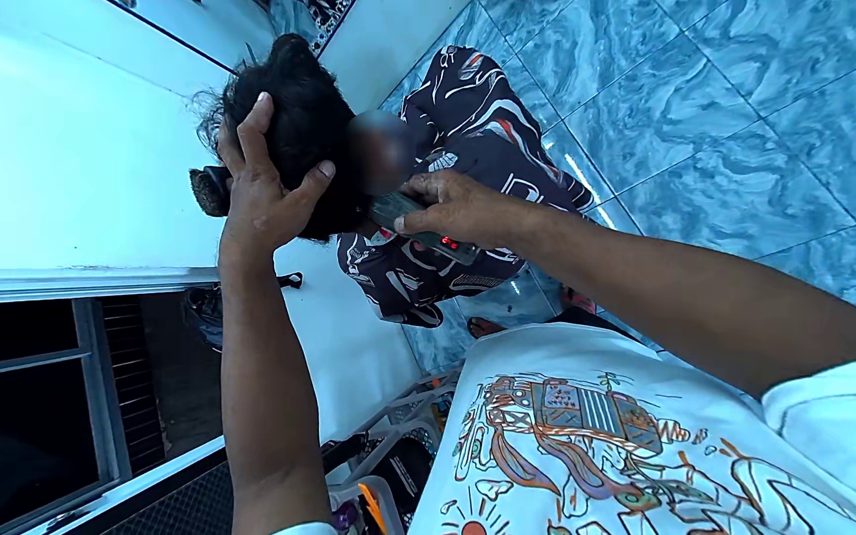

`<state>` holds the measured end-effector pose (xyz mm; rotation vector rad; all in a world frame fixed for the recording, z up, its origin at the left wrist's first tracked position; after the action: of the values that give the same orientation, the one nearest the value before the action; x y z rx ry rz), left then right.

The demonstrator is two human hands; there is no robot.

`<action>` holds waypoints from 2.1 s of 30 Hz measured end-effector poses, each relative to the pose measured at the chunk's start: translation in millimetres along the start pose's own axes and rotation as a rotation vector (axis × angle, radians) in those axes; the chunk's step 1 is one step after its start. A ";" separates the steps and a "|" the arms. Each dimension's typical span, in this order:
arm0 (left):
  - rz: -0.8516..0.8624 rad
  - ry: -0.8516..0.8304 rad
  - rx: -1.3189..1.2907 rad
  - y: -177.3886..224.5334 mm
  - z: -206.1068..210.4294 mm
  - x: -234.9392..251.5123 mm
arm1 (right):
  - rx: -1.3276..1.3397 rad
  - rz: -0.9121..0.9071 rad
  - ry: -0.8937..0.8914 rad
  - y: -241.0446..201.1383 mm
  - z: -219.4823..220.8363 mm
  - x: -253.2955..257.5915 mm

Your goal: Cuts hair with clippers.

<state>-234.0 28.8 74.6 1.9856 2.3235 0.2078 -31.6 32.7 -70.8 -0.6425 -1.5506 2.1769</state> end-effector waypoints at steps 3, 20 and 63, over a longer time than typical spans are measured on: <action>0.004 -0.005 0.003 -0.6 -0.4 0.0 | -0.045 0.079 -0.001 3.5 2.8 -1.7; 0.023 -0.006 -0.013 -0.8 -1.3 -2.4 | -0.113 -0.056 0.063 -9.7 8.6 -4.0; 0.015 -0.017 -0.022 -0.7 -0.8 -4.8 | -0.052 0.126 -0.087 -16.8 -39.0 17.8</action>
<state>-234.0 23.8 75.1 1.9872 2.2876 0.2155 -23.0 77.9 -68.4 -0.6868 -1.6567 2.2909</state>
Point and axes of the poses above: each hand's wrist, its own x-axis towards the middle knuckle, its own z-axis out of the palm, y = z × x, the point moved 7 cm from there along x, towards the middle knuckle, and after that the axes turned 2 degrees about -x, right-handed, at the moved point
